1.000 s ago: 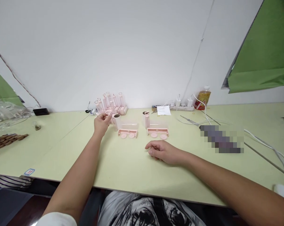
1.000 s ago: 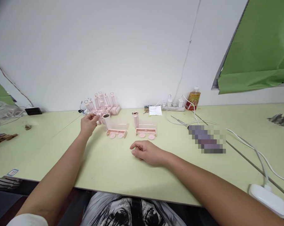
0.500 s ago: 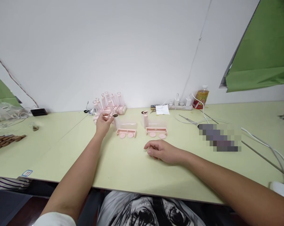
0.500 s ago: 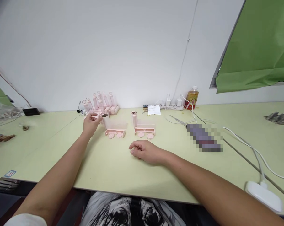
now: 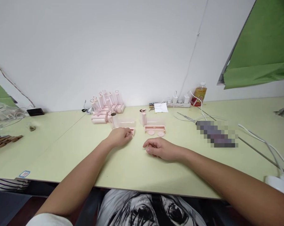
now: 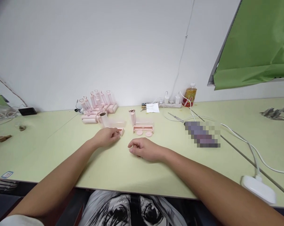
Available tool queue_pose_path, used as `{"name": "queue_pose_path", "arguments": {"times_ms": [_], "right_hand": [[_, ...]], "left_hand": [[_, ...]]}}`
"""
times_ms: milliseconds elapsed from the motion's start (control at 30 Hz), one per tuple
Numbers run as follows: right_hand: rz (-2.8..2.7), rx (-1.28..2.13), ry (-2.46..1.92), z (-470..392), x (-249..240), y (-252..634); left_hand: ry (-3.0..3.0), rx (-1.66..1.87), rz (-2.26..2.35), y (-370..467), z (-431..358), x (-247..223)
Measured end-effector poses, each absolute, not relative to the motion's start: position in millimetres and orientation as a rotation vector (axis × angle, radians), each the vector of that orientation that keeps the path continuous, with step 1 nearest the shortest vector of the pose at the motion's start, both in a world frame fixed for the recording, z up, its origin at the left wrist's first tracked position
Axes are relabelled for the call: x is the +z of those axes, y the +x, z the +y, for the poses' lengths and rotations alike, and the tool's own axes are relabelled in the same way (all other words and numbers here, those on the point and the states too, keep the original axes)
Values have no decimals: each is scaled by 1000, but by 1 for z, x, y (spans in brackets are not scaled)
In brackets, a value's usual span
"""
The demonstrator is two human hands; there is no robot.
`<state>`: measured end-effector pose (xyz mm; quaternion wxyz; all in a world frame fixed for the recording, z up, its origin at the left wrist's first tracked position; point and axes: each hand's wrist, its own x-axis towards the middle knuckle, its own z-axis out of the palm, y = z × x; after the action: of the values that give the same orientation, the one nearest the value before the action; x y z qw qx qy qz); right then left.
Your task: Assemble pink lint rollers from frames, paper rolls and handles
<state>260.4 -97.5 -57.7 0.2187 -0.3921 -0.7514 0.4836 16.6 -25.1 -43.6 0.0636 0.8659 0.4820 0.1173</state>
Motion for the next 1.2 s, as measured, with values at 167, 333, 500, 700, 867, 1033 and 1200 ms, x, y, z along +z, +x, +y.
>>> {"name": "queue_pose_path", "arguments": {"times_ms": [167, 333, 500, 700, 867, 1033, 1200], "right_hand": [[-2101, 1319, -1092, -97, -58, 261], [-2094, 1329, -1095, -96, -58, 260], [-2092, 1339, -1094, -96, -58, 261], [-2089, 1329, -1106, -95, -59, 261], [-2061, 1349, -1115, -95, -60, 260], [-2054, 1356, -1119, -94, -61, 261], [-2079, 1324, -1107, -93, -63, 263]], "left_hand": [[2576, 329, 1484, 15, -13, -53], [2520, 369, 1493, 23, -10, -54], [2507, 354, 1510, 27, -10, -55], [2505, 381, 1601, 32, -5, -58], [2517, 385, 1629, 35, -2, -59], [2520, 417, 1616, 34, -4, -56], [2483, 560, 1623, 34, -11, -51]]}}
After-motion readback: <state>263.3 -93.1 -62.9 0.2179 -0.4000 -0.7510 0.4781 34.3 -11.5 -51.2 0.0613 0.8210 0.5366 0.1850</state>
